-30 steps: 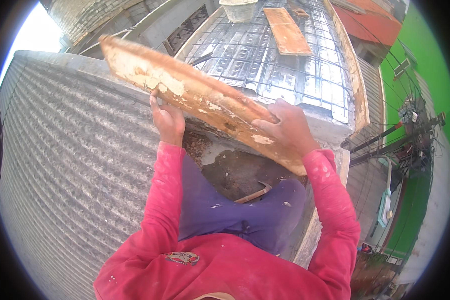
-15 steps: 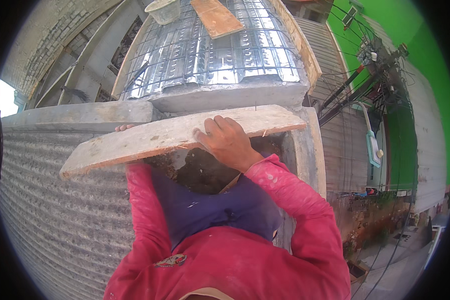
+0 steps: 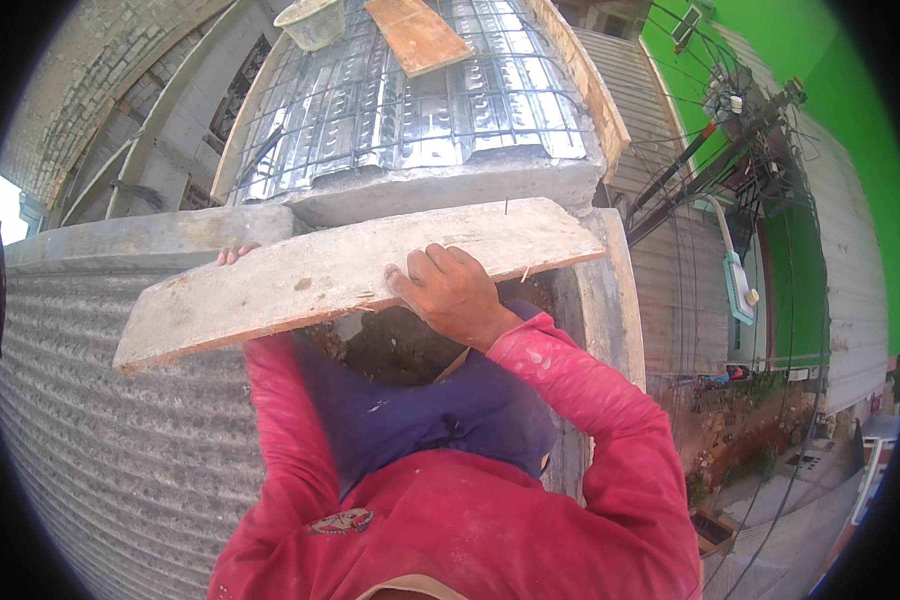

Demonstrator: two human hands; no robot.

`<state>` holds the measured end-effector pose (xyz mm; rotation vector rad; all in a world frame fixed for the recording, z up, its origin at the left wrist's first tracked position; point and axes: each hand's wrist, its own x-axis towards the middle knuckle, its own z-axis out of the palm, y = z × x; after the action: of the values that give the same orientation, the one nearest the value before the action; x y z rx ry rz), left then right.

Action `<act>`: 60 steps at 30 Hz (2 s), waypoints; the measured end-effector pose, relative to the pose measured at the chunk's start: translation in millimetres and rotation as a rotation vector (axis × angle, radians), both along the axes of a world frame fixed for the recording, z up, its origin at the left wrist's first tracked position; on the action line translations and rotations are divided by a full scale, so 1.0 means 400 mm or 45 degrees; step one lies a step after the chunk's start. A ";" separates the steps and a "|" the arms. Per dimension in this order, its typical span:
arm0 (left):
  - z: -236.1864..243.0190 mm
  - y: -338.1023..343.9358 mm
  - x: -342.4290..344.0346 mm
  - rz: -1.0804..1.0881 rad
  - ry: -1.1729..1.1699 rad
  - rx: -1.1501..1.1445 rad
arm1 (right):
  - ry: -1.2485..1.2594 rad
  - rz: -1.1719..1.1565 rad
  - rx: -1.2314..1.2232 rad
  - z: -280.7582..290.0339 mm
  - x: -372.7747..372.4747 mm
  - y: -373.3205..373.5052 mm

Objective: The person is working on a construction site, specifically on a roof. They are using a hammer to secure wooden planks and metal sheets to the roof structure. Another worker is visible in the background, also engaged in construction activities.

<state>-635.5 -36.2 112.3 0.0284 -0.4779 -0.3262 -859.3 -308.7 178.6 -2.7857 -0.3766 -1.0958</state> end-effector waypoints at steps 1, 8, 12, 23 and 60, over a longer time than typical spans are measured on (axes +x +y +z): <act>0.030 0.000 0.003 0.030 -0.011 0.013 | -0.015 0.006 0.018 0.005 0.001 0.003; 0.223 -0.111 0.152 -0.141 -0.526 -0.166 | 0.196 0.186 0.400 0.070 -0.013 0.037; 0.405 -0.216 0.166 -0.388 -0.799 -0.131 | 0.086 0.344 0.696 0.177 0.058 -0.036; 0.562 -0.486 0.046 -1.033 -1.042 -0.070 | 0.292 0.428 1.504 0.205 0.201 -0.110; -0.031 -0.406 0.228 1.478 -1.768 2.119 | -0.340 -0.377 3.392 -0.578 0.294 -0.326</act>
<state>-544.2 -198.8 99.8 2.1859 -1.3019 0.6229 -741.6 -439.0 -52.6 -0.2589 0.8729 -0.6237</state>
